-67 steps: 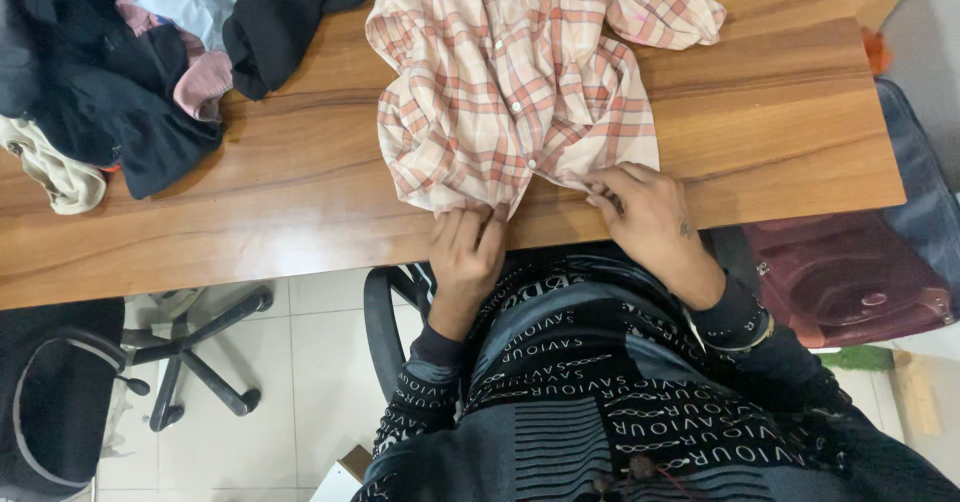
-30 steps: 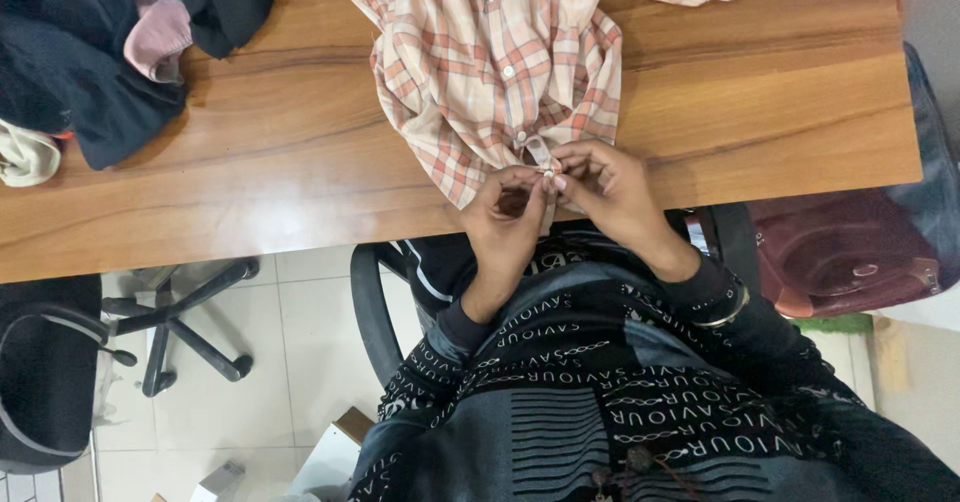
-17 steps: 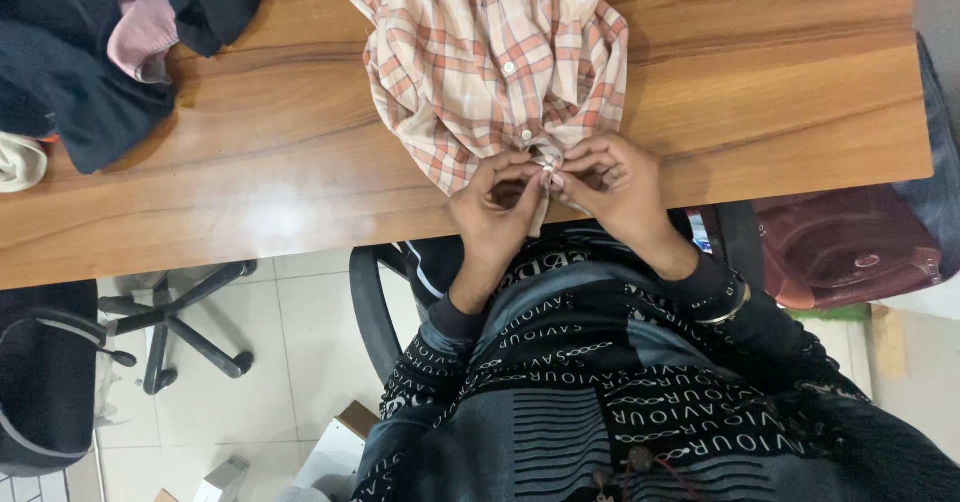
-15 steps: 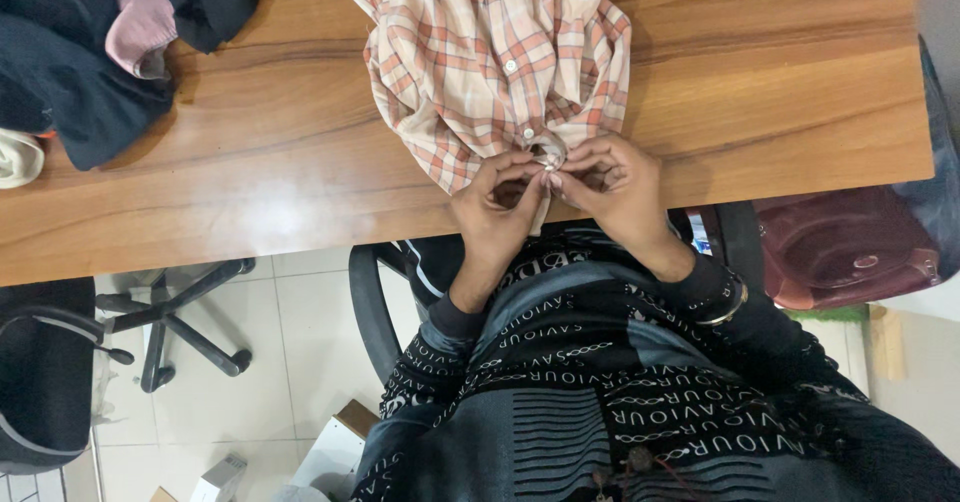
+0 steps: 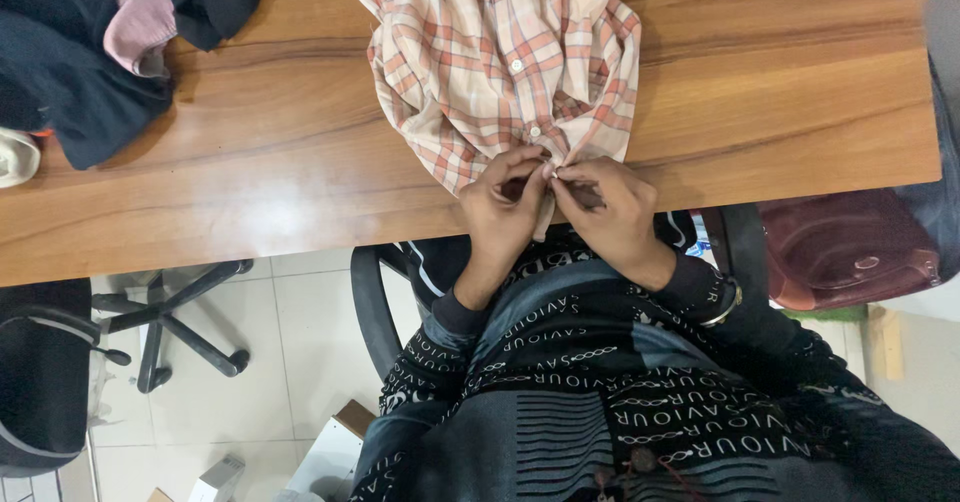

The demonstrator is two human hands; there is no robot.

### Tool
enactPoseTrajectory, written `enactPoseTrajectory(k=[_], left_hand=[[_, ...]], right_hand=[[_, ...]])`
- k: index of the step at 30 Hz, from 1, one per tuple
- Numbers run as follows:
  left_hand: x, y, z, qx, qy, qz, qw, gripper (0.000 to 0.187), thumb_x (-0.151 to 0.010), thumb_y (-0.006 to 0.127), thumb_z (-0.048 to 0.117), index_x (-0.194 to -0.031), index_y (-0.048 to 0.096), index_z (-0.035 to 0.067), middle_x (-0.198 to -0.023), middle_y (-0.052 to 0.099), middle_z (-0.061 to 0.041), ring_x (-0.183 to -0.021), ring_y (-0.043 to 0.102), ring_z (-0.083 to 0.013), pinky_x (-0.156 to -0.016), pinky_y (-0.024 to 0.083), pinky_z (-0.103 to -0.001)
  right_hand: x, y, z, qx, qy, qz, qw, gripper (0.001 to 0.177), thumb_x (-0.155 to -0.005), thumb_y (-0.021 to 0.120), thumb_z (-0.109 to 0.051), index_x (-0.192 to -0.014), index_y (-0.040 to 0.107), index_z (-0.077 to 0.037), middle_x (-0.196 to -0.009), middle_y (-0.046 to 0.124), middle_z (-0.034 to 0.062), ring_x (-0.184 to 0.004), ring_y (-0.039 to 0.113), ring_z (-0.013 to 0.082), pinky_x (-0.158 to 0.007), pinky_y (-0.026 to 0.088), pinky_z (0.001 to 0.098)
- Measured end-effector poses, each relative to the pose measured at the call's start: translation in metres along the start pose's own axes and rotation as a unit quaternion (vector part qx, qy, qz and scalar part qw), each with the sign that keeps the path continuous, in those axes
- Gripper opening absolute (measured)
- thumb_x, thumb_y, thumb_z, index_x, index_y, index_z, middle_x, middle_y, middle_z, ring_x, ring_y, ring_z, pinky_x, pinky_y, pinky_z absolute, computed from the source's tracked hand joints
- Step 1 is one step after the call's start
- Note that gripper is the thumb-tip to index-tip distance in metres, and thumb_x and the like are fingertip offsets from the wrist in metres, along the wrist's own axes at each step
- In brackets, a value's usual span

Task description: The person buttons a plaid shirt and folds it on a wooden table. They then pick up a black shirt, lay it flat, and fold it as well.

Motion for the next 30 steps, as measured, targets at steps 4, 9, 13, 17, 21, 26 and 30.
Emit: enactPoseTrajectory(k=[4,9,13,17,21,26,30], left_hand=[[0.003,0.002,-0.013,0.044,-0.009,0.022,0.999,0.023,-0.097,0.074,0.001,-0.119,0.068,-0.003,-0.091,0.078,-0.008,-0.082,0.071,-0.0073,-0.075,0.057,-0.021],[0.004,0.003,-0.021,0.123,-0.014,0.008,0.992,0.022,-0.1,0.069,-0.002,-0.121,0.062,-0.004,-0.09,0.073,-0.006,-0.081,0.067,-0.0071,-0.075,0.055,-0.022],[0.004,0.004,-0.019,0.12,0.004,0.006,0.993,0.022,-0.1,0.067,-0.004,-0.121,0.061,-0.004,-0.092,0.073,-0.006,-0.083,0.067,-0.0072,-0.078,0.055,-0.022],[0.004,0.003,-0.011,0.084,0.018,0.018,0.996,0.023,-0.099,0.067,-0.004,-0.122,0.062,-0.003,-0.09,0.073,-0.006,-0.079,0.066,-0.0062,-0.073,0.055,-0.022],[0.004,0.003,0.001,0.015,0.019,0.008,1.0,0.024,-0.097,0.07,-0.001,-0.12,0.063,0.0,-0.085,0.074,-0.005,-0.073,0.066,-0.005,-0.065,0.055,-0.021],[-0.005,-0.003,0.004,-0.029,-0.028,-0.068,0.997,0.03,-0.094,0.071,0.003,-0.122,0.061,0.002,-0.081,0.074,-0.005,-0.068,0.069,-0.0057,-0.061,0.054,-0.021],[-0.003,-0.003,0.001,-0.004,-0.064,-0.091,0.994,0.031,-0.093,0.072,0.002,-0.122,0.06,0.002,-0.078,0.074,-0.007,-0.066,0.068,-0.0088,-0.059,0.053,-0.024]], right_hand=[[-0.003,0.0,-0.003,0.001,-0.007,0.0,1.0,0.023,-0.088,0.086,0.001,-0.104,0.069,0.002,-0.102,0.074,0.0142,-0.089,0.076,0.0216,-0.076,0.061,0.0289],[-0.003,-0.001,0.004,-0.055,0.043,-0.019,0.997,0.018,-0.093,0.08,0.002,-0.109,0.072,0.001,-0.102,0.074,0.0136,-0.091,0.075,0.0208,-0.079,0.06,0.0294],[-0.006,0.0,0.005,-0.031,0.036,-0.048,0.998,0.015,-0.096,0.076,0.002,-0.111,0.076,0.0,-0.104,0.075,0.0127,-0.093,0.076,0.0219,-0.08,0.06,0.0309],[-0.01,-0.001,-0.008,0.016,-0.013,-0.045,0.999,0.018,-0.091,0.079,0.001,-0.109,0.074,0.001,-0.105,0.073,0.0136,-0.094,0.075,0.0252,-0.08,0.059,0.0329],[-0.017,0.001,-0.019,0.013,-0.075,-0.054,0.996,0.02,-0.086,0.076,0.005,-0.103,0.067,0.002,-0.103,0.069,0.0135,-0.096,0.072,0.029,-0.082,0.059,0.0361],[-0.015,0.002,-0.03,0.102,-0.134,-0.107,0.98,0.024,-0.081,0.077,0.004,-0.102,0.065,0.003,-0.098,0.064,0.0144,-0.092,0.067,0.0331,-0.08,0.056,0.0401],[-0.008,0.005,-0.026,0.158,-0.152,-0.155,0.963,0.026,-0.083,0.073,0.002,-0.105,0.061,0.003,-0.101,0.063,0.0156,-0.094,0.065,0.0339,-0.082,0.056,0.0413]])
Point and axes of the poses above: each hand's wrist, its own x-axis away from the middle knuckle, its own y-axis out of the palm, z = x × y, the point moved 6 cm from there along -x, towards the middle knuckle
